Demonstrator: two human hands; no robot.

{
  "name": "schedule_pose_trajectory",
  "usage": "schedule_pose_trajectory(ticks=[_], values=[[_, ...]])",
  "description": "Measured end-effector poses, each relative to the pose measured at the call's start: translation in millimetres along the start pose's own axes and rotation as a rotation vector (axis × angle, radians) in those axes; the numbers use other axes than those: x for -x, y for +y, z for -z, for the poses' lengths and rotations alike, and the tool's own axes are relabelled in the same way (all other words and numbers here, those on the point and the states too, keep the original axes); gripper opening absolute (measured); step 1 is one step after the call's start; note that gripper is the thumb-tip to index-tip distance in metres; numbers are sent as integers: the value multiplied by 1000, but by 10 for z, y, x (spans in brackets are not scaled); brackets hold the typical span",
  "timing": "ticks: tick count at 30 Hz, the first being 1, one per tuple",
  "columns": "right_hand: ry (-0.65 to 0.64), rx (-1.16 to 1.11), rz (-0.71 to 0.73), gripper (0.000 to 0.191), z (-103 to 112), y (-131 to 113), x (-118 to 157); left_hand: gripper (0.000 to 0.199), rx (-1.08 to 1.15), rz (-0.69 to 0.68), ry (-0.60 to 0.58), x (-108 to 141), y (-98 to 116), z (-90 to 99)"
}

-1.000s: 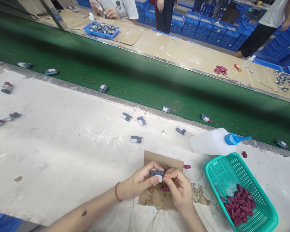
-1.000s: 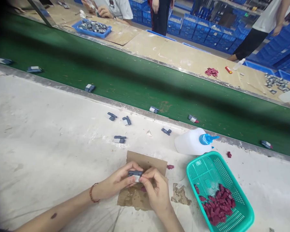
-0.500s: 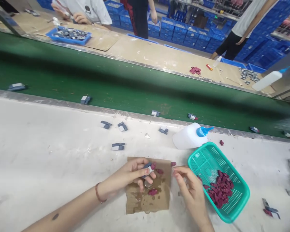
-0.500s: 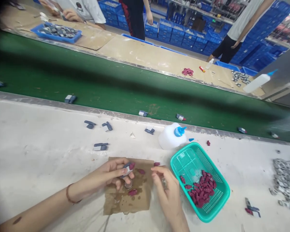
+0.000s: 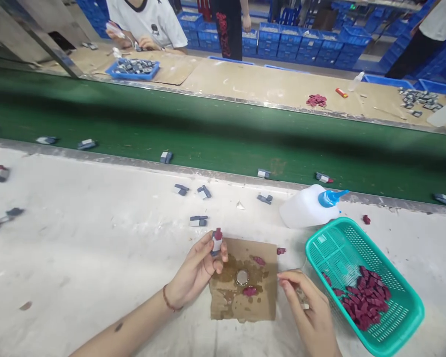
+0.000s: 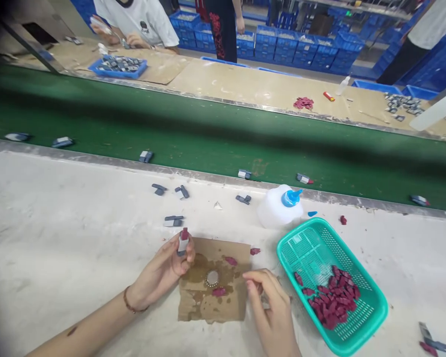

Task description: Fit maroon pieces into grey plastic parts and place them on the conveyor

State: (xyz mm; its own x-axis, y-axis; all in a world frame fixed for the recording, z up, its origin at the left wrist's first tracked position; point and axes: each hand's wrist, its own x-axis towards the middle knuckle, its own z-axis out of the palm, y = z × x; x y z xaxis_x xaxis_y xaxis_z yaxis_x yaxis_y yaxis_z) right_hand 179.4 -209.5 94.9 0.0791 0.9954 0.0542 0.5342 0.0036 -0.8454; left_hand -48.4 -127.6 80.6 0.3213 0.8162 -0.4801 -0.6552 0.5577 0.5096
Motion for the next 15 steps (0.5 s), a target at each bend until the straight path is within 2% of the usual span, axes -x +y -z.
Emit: schedule_pose_trajectory(ticks=[4,6,15], values=[[-112,-31,-8,22,-144,-32,-32,14,158,60,186,-49,47,-11],[-143,-38,-19,24,-182,-17,-31,14,209,86,247,-65,65,-16],[-156,-34,-59,21,-194,32,-21,30,421,95,289,-71,112,-28]])
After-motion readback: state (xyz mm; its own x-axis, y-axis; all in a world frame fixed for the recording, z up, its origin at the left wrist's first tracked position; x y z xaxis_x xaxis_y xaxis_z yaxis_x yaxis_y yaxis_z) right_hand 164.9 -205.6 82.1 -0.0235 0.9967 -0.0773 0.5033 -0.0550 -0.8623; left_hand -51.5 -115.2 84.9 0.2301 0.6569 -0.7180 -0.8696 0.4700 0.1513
